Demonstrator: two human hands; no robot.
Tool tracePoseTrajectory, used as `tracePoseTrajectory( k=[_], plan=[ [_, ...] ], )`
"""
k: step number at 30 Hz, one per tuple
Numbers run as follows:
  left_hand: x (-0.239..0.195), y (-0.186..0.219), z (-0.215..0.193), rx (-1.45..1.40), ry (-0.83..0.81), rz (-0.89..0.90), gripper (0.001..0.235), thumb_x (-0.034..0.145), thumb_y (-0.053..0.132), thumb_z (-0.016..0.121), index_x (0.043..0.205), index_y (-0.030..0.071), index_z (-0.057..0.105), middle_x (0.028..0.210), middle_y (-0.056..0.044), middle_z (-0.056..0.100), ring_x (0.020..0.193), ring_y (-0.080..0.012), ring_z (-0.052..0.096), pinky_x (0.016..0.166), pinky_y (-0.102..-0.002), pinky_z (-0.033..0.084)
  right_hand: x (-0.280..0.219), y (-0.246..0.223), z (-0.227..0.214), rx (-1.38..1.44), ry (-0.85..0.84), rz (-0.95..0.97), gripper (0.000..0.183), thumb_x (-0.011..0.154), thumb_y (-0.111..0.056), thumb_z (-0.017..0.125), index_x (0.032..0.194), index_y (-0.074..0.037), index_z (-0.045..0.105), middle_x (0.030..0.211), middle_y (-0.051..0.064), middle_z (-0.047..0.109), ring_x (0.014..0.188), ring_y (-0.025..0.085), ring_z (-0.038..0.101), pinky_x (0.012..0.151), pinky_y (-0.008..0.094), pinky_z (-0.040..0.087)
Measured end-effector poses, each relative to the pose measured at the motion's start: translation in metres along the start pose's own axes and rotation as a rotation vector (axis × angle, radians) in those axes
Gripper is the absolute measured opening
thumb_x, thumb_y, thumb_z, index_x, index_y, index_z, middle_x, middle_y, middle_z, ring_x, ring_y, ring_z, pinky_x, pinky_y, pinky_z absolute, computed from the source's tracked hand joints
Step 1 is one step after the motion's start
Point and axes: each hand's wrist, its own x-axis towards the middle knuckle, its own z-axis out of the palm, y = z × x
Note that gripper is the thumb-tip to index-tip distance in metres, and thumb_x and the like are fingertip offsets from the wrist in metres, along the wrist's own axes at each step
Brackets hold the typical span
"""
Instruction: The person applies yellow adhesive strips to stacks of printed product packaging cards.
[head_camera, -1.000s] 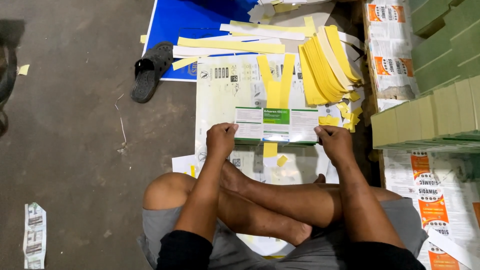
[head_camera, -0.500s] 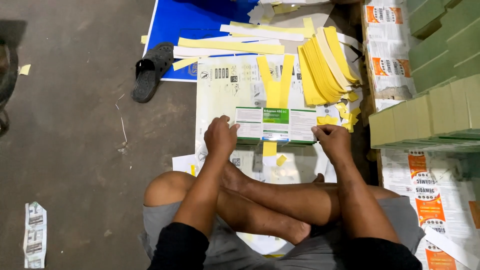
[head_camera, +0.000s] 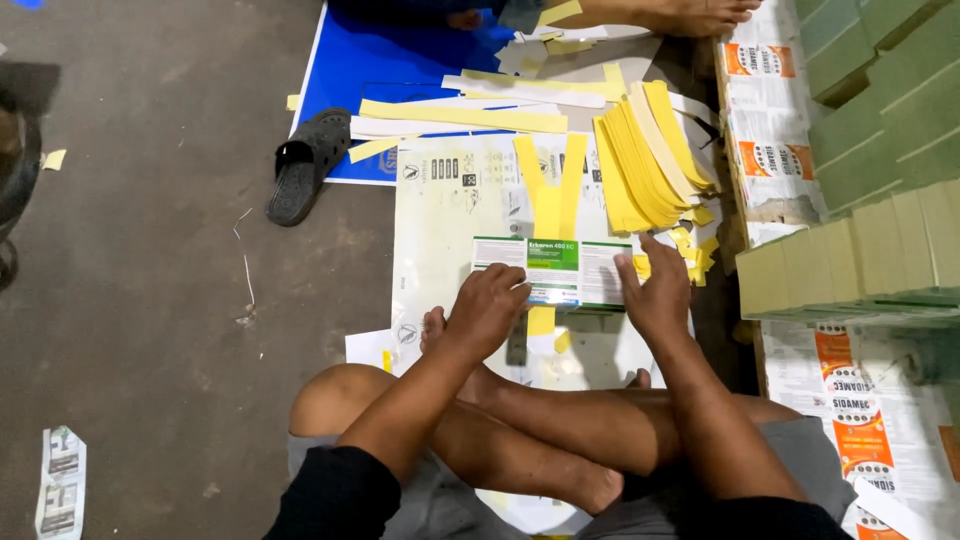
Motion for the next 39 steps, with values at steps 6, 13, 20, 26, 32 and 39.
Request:
tracePoseTrajectory(
  k=[6,13,20,26,32,39],
  plan=[
    [0.001,0.005,-0.003,-0.015,-0.016,-0.047,0.017,0.08,0.015,0.078,0.093,0.004,0.074,0.112,-0.008,0.07,0.109,-0.0286,0.063,0.084,-0.044,0.05,0.067,-0.045,0.05,0.088,-0.22,-0.115,0.058,0.098,-0.027,0.072,0.147,-0.005,0.051,0.113,0.021,0.074,0.103,0.032,0.073,0.088,0.04,0.056],
    [-0.001,0.006,-0.005,-0.062,0.03,-0.063,0.023,0.08,0.014,0.078,0.101,0.003,0.075,0.114,-0.008,0.07,0.111,-0.027,0.063,0.087,-0.043,0.052,0.093,-0.053,0.087,0.245,-0.367,0.186,0.09,0.085,-0.012,0.079,0.161,-0.011,0.031,0.084,0.009,0.071,0.074,0.014,0.065,0.072,0.031,0.054],
    [0.003,0.008,-0.009,-0.047,-0.045,-0.087,0.026,0.079,0.014,0.078,0.102,0.003,0.075,0.115,-0.007,0.069,0.111,-0.0261,0.063,0.087,-0.042,0.052,0.083,-0.052,0.093,0.374,-0.24,0.114,0.074,0.086,-0.006,0.079,0.154,-0.012,0.05,0.077,0.001,0.066,0.071,0.006,0.057,0.072,0.024,0.051],
    [0.0,0.008,-0.007,-0.049,0.005,-0.074,0.027,0.081,0.019,0.079,0.102,0.003,0.075,0.115,-0.008,0.069,0.111,-0.0269,0.062,0.09,-0.042,0.052,0.082,-0.037,0.086,0.575,-0.321,0.089,0.036,0.093,-0.011,0.076,0.127,-0.003,0.069,0.087,0.0,0.071,0.079,0.006,0.062,0.072,0.025,0.052],
    [0.0,0.008,0.004,0.024,-0.01,-0.077,0.024,0.086,0.023,0.078,0.1,0.004,0.075,0.116,-0.008,0.07,0.11,-0.025,0.061,0.087,-0.041,0.05,0.036,-0.071,0.025,0.163,-0.275,-0.347,0.019,0.085,-0.011,0.078,0.102,-0.005,0.074,0.095,0.009,0.072,0.086,0.024,0.067,0.073,0.036,0.053],
    [-0.003,0.006,0.012,0.075,0.049,-0.046,0.02,0.086,0.023,0.077,0.096,0.006,0.075,0.115,-0.006,0.069,0.113,-0.0235,0.06,0.097,-0.042,0.048,-0.011,-0.075,0.017,-0.14,-0.184,-0.622,0.023,0.077,-0.005,0.076,0.1,-0.006,0.074,0.098,0.013,0.07,0.091,0.034,0.066,0.079,0.045,0.054]
  ],
)
